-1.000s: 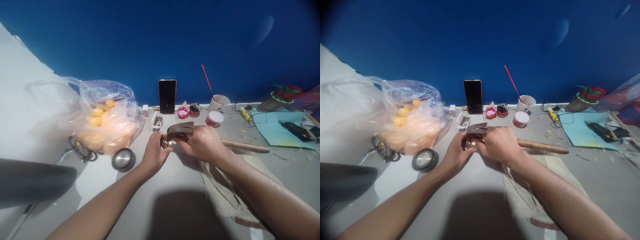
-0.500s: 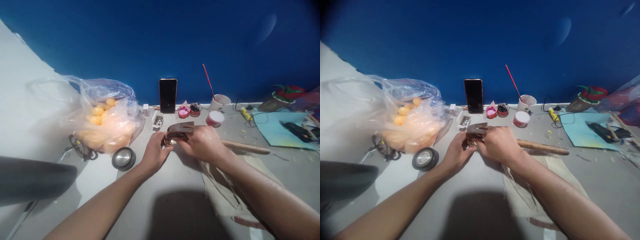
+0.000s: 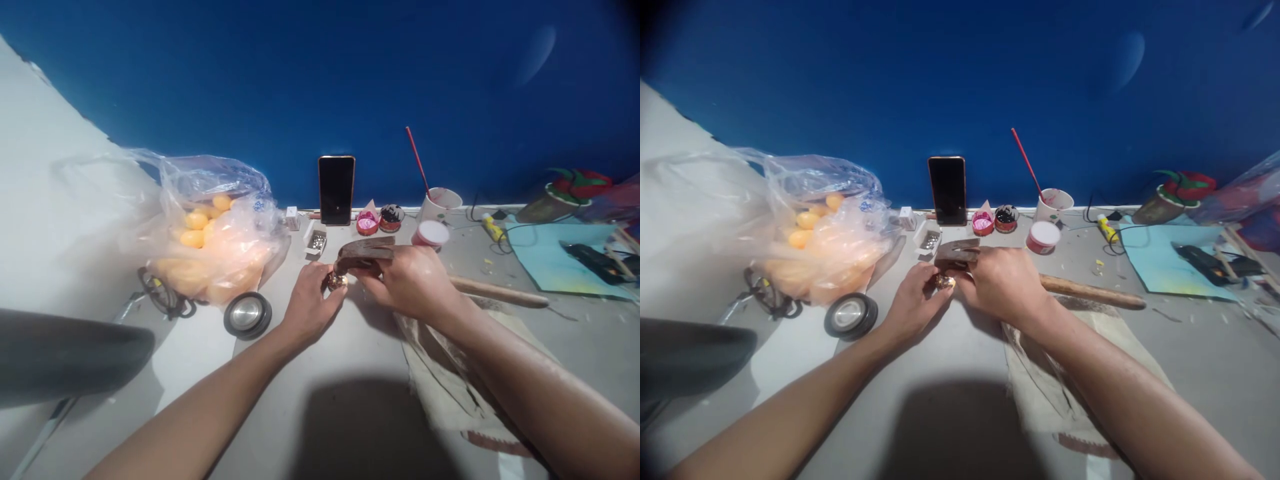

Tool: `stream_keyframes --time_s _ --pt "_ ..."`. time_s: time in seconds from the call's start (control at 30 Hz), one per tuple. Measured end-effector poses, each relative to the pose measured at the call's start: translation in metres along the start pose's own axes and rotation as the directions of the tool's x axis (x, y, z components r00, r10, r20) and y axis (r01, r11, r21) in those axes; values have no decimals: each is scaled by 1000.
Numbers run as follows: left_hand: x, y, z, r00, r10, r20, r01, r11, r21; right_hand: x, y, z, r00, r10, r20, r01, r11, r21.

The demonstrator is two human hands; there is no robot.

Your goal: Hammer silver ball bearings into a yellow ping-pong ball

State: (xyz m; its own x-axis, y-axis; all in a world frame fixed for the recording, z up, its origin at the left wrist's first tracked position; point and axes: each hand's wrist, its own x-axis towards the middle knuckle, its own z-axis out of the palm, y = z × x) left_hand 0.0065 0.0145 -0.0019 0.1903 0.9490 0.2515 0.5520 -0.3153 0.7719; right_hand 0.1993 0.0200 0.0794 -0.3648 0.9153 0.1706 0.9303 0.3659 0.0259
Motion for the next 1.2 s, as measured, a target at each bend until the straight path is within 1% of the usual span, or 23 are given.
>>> stream_keyframes --time_s 0.17,0.23,0.3,0.47,0.6,0.67,0.8,0.9,0.97,1.03,1.2 --pt "0 -1 1 1000 -17 10 17 1000 12 1 2 1 1000 -19 11 18 1000 17" --pt "0 -1 1 1000 -22 13 21 1000 13 1 2 1 1000 -5 8 5 1000 5" --pt "1 -2 1 1000 -14 15 13 1000 20 1 2 1 1000 6 -1 -6 1000 5" --pt "1 -2 1 999 17 36 -20 997 72 1 1 2 1000 -17 -16 17 999 32" --pt "-1 -1 2 998 -63 -9 63 997 45 1 2 3 999 -10 -47 11 1000 8" --pt "-1 -2 2 997 -78 -16 79 996 43 1 3 4 997 -26 -68 28 999 24" --pt "-1 -5 2 1000 10 -2 -10 997 83 2 4 6 997 -31 -73 31 999 9" --pt "-1 -6 2 997 71 5 -71 992 104 1 5 6 993 -16 -113 17 1000 6" --pt "-1 -6 2 997 80 6 -80 990 114 1 4 6 992 -26 -122 30 999 25" --pt "-1 -6 3 997 74 6 -74 990 118 0 4 6 994 -34 -104 38 999 37" --pt "-1 -6 3 995 95 11 -95 988 123 1 3 5 997 -13 -71 14 1000 16"
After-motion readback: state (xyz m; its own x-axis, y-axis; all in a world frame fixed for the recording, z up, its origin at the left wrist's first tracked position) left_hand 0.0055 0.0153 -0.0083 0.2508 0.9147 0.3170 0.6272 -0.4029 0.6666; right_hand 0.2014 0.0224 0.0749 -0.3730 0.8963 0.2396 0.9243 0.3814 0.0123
